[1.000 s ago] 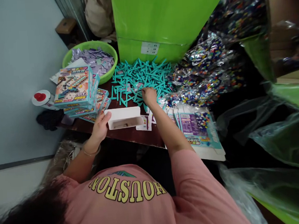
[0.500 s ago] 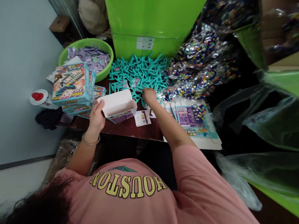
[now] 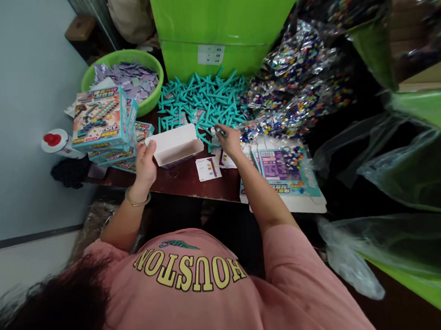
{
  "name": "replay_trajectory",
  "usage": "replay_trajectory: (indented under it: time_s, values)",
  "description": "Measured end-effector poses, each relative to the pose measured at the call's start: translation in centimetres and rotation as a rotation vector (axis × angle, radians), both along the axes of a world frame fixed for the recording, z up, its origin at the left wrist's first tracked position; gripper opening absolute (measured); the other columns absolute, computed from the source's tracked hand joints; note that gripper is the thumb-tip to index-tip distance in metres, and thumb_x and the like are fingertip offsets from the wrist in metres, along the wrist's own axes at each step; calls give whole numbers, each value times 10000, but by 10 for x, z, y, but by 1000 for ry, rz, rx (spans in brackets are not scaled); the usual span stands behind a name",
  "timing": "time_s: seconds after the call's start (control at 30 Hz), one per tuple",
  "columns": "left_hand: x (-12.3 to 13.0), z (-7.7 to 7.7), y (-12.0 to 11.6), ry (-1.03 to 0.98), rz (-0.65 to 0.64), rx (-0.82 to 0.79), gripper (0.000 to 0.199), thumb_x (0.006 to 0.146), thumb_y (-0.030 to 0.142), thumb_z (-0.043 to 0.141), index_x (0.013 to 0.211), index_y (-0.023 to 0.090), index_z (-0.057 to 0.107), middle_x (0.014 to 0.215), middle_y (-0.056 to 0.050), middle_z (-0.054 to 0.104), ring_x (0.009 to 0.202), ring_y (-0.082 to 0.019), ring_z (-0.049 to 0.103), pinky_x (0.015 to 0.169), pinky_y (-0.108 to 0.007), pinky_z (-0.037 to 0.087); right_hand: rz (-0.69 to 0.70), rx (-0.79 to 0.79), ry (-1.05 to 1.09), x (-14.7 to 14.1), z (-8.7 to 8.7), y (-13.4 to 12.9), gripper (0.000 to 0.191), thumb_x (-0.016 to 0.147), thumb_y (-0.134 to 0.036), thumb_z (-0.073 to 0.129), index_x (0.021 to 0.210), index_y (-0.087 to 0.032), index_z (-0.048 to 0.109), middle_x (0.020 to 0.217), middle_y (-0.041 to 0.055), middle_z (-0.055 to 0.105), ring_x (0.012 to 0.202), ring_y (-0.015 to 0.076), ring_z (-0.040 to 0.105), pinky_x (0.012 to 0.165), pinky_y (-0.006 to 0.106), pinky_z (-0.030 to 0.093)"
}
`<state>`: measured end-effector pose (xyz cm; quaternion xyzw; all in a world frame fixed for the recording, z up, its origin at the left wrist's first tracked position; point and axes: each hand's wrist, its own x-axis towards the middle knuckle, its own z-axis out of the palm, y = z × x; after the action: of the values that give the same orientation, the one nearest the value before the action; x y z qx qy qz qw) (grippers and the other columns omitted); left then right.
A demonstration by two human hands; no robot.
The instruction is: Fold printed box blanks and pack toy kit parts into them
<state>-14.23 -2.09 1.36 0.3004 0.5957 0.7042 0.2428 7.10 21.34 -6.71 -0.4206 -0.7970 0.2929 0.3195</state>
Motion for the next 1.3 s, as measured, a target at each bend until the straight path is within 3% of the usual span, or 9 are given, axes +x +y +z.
replay_trajectory:
  time_s: [0.17,0.3,0.43,0.57,0.67,0.77,0.97,1.1,1.3]
  values:
    - [7,3,0,-21,-35,-9,490,857,682,738,927,197,720,885,-42,728,995,-239,733,869,-326,586,-146,-22,137,24,20,12,388,827,-237,590,1164,-158,766,1061,96,793,984,260,736,982,456,571]
    - [8,7,-5,-44,-23,-46,490,831,687,760,910,205,730,884,-43,727,985,-247,733,859,-334,593,-155,-15,235,45,48,4,315,927,-294,553,1148,-190,752,991,65,767,909,216,732,887,422,604]
    - [13,12,-5,-54,-22,-66,504,815,701,765,877,203,728,836,-35,711,945,-247,728,850,-345,595,78,71,355,39,98,-52,322,1035,-413,518,1281,-311,699,1091,41,733,1015,211,726,917,414,598]
    - [15,16,-6,-16,-42,-79,538,825,723,736,839,185,725,816,-38,706,900,-238,717,840,-338,588,349,134,59,14,128,-117,290,1032,-410,559,1252,-354,740,1222,49,734,1202,279,667,1080,525,523]
    - [9,17,-17,68,-26,-114,516,848,702,719,867,186,739,828,-33,720,914,-237,709,858,-328,578,294,159,61,11,113,-133,316,1046,-361,517,1274,-347,735,1267,56,737,1272,285,633,1129,520,480]
    - [3,17,-30,226,10,-105,467,889,652,698,892,189,760,828,-32,725,924,-227,701,912,-317,556,185,76,64,32,75,-124,356,1060,-282,439,1253,-299,738,1240,69,754,1223,262,661,1074,459,513]
    - [22,2,-41,349,-179,-149,485,943,640,626,1012,189,791,983,-73,786,952,-250,715,889,-346,564,178,12,-484,85,12,-133,327,988,-180,538,1243,-184,744,1330,145,721,1254,337,609,1094,507,439]
    - [37,-10,-38,297,-273,-185,532,941,665,617,1001,167,794,966,-92,793,956,-264,728,878,-341,560,188,73,-543,88,2,-147,377,1017,-187,499,1342,-188,692,1435,140,660,1355,330,539,1168,499,359]
    - [26,-4,-27,227,-109,-133,565,953,701,582,1000,170,772,947,-64,778,903,-215,699,817,-298,537,82,61,-561,79,16,-116,380,1026,-236,491,1333,-183,709,1418,172,664,1280,394,536,1062,555,382]
